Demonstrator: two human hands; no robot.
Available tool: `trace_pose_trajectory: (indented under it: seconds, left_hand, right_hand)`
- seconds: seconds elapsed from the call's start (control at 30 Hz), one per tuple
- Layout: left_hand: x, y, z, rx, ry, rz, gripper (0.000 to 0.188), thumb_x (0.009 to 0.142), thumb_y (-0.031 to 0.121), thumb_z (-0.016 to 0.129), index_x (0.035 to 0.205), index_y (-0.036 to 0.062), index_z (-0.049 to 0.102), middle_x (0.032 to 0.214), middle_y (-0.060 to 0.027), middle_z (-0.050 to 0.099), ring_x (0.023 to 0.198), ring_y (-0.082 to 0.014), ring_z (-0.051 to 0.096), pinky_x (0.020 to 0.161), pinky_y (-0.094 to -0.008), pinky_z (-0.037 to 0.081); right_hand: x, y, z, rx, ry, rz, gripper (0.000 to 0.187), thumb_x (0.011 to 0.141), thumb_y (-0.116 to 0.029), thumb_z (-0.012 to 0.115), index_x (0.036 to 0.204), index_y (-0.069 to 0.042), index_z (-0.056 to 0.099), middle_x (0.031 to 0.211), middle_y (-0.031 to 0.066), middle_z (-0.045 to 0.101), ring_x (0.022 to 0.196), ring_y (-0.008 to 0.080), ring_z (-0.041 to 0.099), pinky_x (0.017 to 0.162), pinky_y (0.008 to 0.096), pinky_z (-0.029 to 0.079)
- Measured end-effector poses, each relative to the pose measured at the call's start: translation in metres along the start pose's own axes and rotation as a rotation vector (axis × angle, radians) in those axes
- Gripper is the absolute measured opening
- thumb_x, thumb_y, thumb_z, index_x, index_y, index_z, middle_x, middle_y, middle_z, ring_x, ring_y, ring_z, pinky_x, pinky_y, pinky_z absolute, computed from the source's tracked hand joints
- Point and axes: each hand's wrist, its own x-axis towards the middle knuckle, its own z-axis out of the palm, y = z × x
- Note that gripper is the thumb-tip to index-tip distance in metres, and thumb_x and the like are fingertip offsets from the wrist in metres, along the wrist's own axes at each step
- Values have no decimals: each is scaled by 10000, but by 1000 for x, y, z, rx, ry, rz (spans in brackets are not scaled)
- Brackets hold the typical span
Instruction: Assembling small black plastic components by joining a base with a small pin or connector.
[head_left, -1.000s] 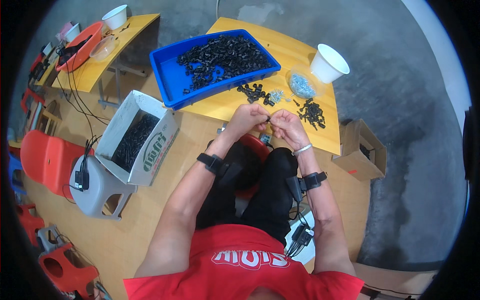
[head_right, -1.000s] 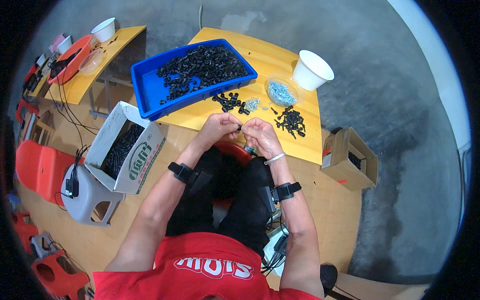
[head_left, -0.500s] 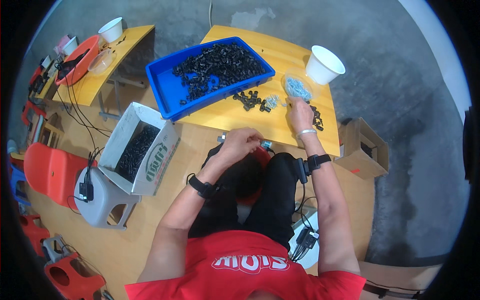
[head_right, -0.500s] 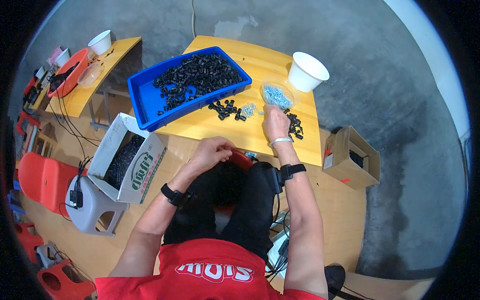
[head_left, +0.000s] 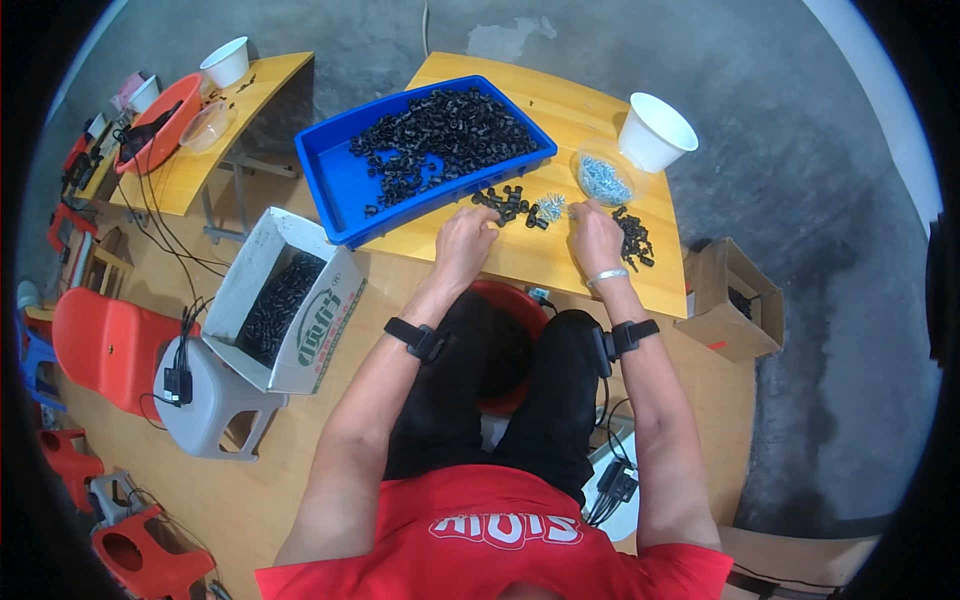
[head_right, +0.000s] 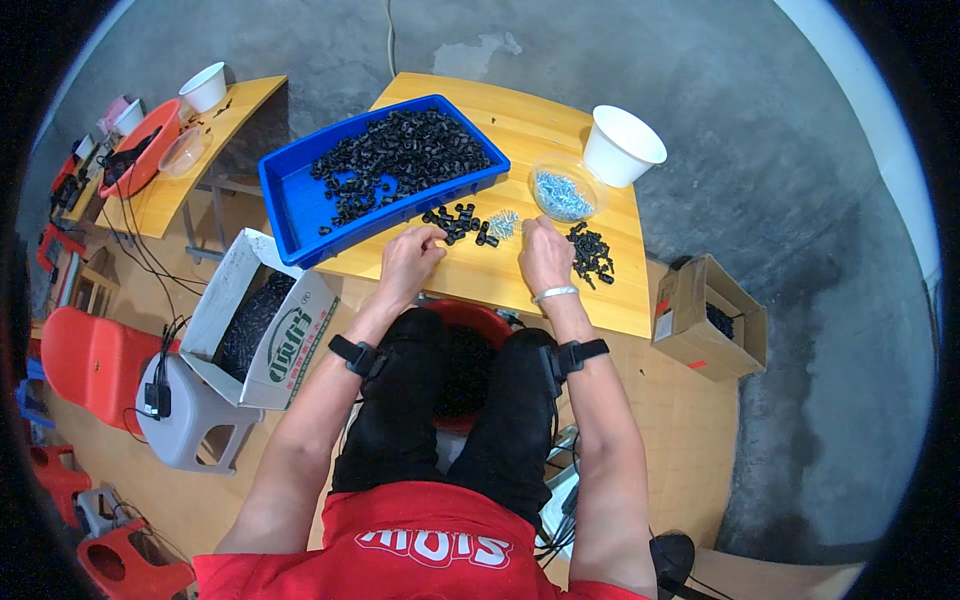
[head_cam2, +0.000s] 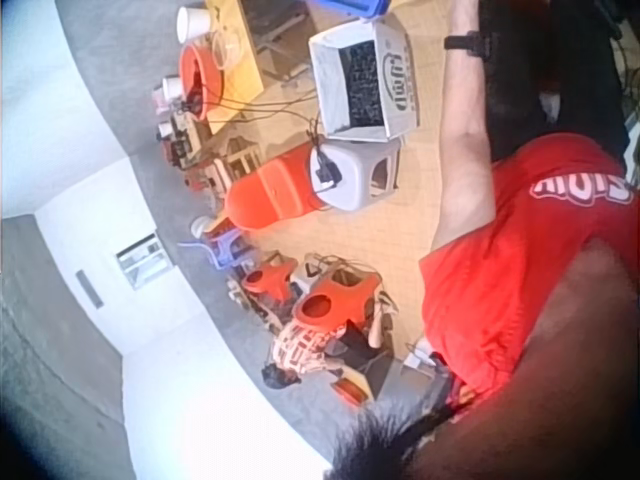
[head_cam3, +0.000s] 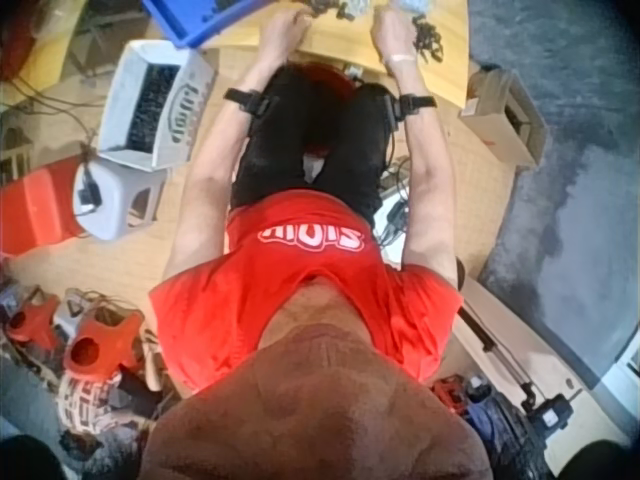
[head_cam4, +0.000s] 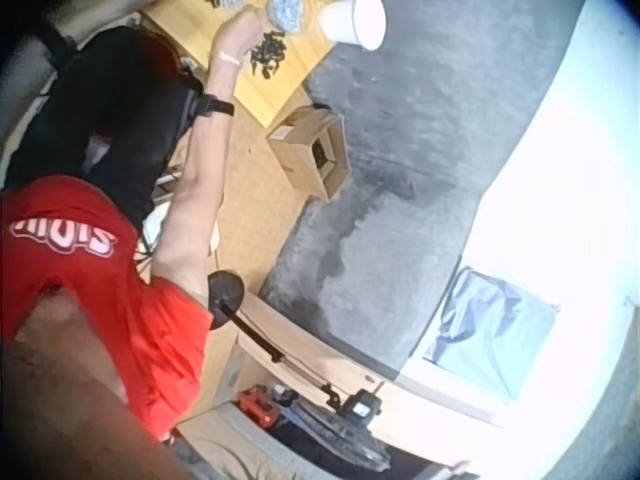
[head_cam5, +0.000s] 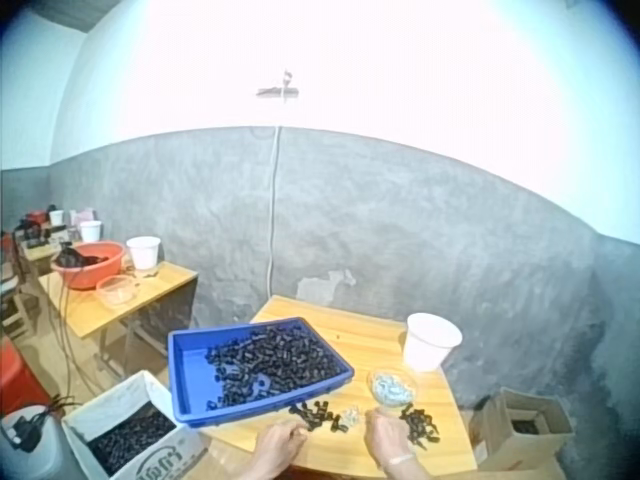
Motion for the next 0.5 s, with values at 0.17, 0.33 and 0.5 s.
trace_pose_trajectory:
  seconds: [0.17, 0.33, 0.5]
  left_hand:
    - [8, 11, 8, 152, 33, -37, 228, 685, 126, 690, 886, 45, 619, 746, -92, 586, 714, -248, 583, 631, -359, 452]
    - [11, 20, 11, 233, 7, -95, 235, 676, 164, 703, 852, 46, 603, 803, -109, 602, 740, -262, 585, 654, -374, 457]
    - [5, 0, 14, 182, 51, -60, 231, 712, 150, 673, 911, 46, 619, 814, -113, 614, 721, -257, 595, 633, -364, 464]
  right_hand:
    - [-18, -3, -6, 310, 259, -19, 118, 768, -48, 553, 845, -21, 637, 861, 146, 609, 745, 331, 597, 649, 403, 480]
    - [-35, -8, 4, 516, 216, 124, 82, 742, -46, 599, 811, -17, 634, 811, 145, 622, 728, 303, 603, 641, 365, 484]
    - [-46, -25, 7, 761, 210, 298, 62, 780, -72, 616, 802, -16, 626, 735, 90, 641, 576, 147, 589, 536, 267, 464]
